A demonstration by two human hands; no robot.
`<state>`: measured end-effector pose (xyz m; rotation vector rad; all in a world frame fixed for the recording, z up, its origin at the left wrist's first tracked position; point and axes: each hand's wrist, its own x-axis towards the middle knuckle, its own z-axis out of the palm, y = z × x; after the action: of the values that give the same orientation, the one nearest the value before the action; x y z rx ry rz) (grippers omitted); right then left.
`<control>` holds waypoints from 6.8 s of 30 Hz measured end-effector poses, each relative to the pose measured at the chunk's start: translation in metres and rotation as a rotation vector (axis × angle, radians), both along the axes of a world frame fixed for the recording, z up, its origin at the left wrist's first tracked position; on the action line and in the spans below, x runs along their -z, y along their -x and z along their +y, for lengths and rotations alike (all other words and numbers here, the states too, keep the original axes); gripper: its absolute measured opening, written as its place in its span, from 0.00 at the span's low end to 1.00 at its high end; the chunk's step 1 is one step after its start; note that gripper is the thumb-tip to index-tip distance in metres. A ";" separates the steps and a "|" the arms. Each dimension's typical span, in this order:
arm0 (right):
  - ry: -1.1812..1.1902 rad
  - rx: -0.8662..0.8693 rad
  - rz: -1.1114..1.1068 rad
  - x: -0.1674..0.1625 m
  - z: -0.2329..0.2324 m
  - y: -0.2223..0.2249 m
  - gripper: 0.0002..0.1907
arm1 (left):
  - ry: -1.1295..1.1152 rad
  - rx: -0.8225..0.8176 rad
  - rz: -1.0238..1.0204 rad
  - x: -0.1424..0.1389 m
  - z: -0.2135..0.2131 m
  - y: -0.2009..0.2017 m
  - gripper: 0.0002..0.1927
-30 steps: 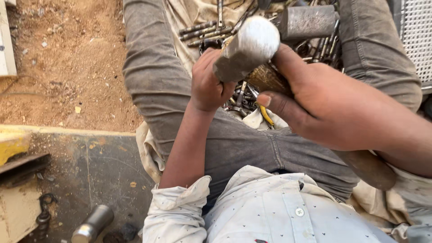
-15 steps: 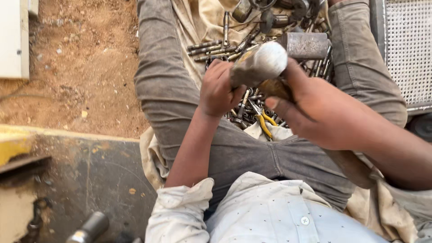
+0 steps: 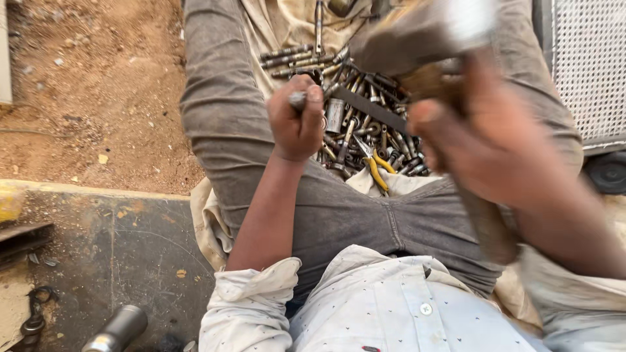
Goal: The person sits on the ground with a pile of scrap metal parts on their lap and hammers a punch against a cylindrical metal component to work it apart. They reposition the component, swap the punch, and strike it repeatedly with a hammer by hand.
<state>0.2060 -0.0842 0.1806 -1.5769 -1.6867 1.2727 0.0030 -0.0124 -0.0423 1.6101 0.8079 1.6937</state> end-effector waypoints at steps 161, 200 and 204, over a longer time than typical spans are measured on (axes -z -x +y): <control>0.659 0.441 1.140 0.183 0.011 -0.084 0.27 | 1.246 0.050 -0.806 0.077 0.062 0.040 0.14; -0.340 -0.124 -0.885 0.316 0.122 -0.066 0.13 | 0.660 0.054 0.019 0.050 0.053 0.040 0.22; -0.268 -0.105 -0.800 0.322 0.125 -0.064 0.10 | 0.625 0.127 0.022 0.053 0.060 0.034 0.23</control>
<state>0.2703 0.0404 -0.1412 -1.9775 -2.3040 0.4088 -0.0308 0.0477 -0.0950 1.2118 1.0876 1.1716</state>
